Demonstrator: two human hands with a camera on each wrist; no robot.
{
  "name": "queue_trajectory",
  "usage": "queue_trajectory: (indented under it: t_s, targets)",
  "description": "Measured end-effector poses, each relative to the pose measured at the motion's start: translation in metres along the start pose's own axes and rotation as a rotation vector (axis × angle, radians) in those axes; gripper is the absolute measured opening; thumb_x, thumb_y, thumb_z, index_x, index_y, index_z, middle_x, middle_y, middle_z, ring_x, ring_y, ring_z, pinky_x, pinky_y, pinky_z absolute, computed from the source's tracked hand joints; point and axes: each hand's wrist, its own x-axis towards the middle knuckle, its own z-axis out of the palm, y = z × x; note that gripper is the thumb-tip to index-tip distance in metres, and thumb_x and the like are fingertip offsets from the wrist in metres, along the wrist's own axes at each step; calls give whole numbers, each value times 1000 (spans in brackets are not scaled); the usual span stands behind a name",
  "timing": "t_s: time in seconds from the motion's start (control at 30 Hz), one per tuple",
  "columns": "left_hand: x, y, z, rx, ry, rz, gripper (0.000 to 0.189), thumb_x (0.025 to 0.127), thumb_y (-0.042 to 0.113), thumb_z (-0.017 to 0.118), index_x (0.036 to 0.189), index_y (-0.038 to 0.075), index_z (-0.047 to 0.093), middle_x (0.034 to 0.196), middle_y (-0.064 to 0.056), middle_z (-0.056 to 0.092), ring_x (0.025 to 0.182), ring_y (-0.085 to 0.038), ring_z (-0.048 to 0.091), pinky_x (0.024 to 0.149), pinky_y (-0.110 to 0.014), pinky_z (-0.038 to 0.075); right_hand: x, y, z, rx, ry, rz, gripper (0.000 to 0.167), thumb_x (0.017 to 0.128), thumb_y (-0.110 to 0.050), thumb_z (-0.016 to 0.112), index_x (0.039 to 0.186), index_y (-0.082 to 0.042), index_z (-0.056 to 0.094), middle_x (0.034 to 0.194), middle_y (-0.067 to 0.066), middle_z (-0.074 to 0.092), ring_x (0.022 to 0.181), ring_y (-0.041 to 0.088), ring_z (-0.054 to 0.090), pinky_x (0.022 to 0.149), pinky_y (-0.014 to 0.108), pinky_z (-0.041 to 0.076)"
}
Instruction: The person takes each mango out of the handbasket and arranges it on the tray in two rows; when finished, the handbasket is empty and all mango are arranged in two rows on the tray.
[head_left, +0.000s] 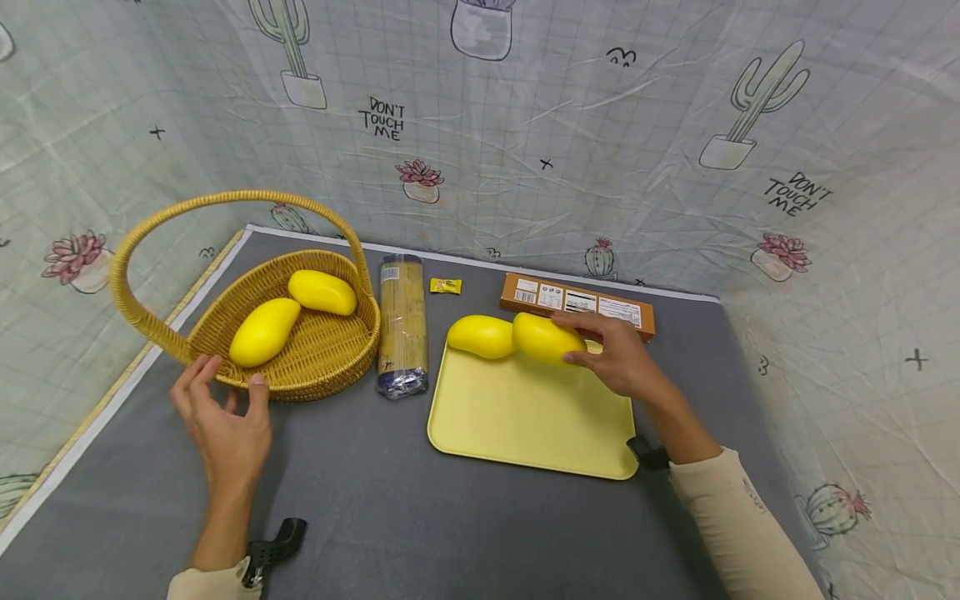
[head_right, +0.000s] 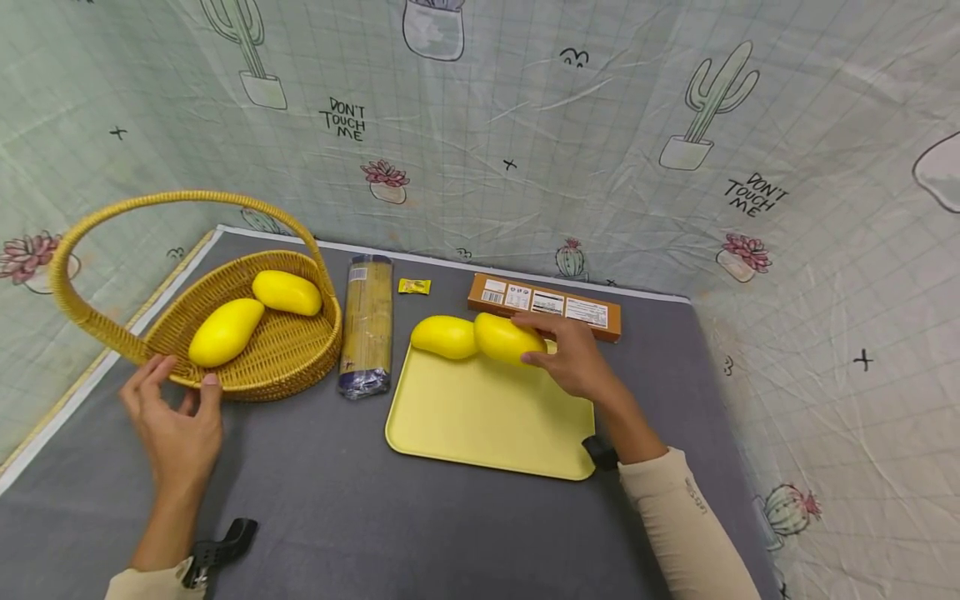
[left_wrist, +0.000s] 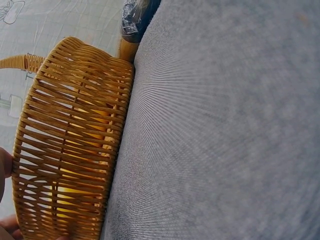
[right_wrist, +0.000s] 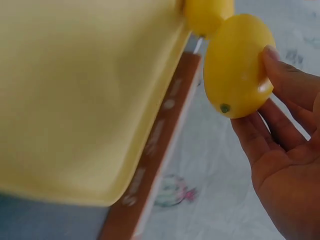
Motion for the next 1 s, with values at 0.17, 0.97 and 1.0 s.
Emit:
queue_trajectory:
  t_s: [0.17, 0.97, 1.0]
  targets:
    - [0, 1, 0, 12, 7, -6, 54, 101, 23, 67, 151, 8, 51, 163, 4, 34, 149, -14, 38, 114, -41, 47, -5, 25, -8, -7, -24, 47, 58, 89, 1, 81, 144, -5, 66, 149, 18, 64, 139, 39, 60, 112, 47, 51]
    - [-1, -1, 0, -2, -5, 1, 55, 101, 22, 67, 152, 6, 50, 163, 3, 34, 151, -15, 37, 115, -45, 47, -1, -9, -7, -94, -12, -41, 50, 93, -5, 80, 141, -12, 69, 146, 9, 68, 141, 34, 58, 115, 57, 48]
    - [0, -1, 0, 0, -4, 2, 55, 101, 22, 67, 152, 6, 51, 163, 3, 34, 150, -15, 37, 115, -46, 47, 2, -17, -5, -90, -9, -57, 50, 93, -6, 81, 141, -12, 69, 145, 8, 68, 140, 33, 59, 115, 58, 48]
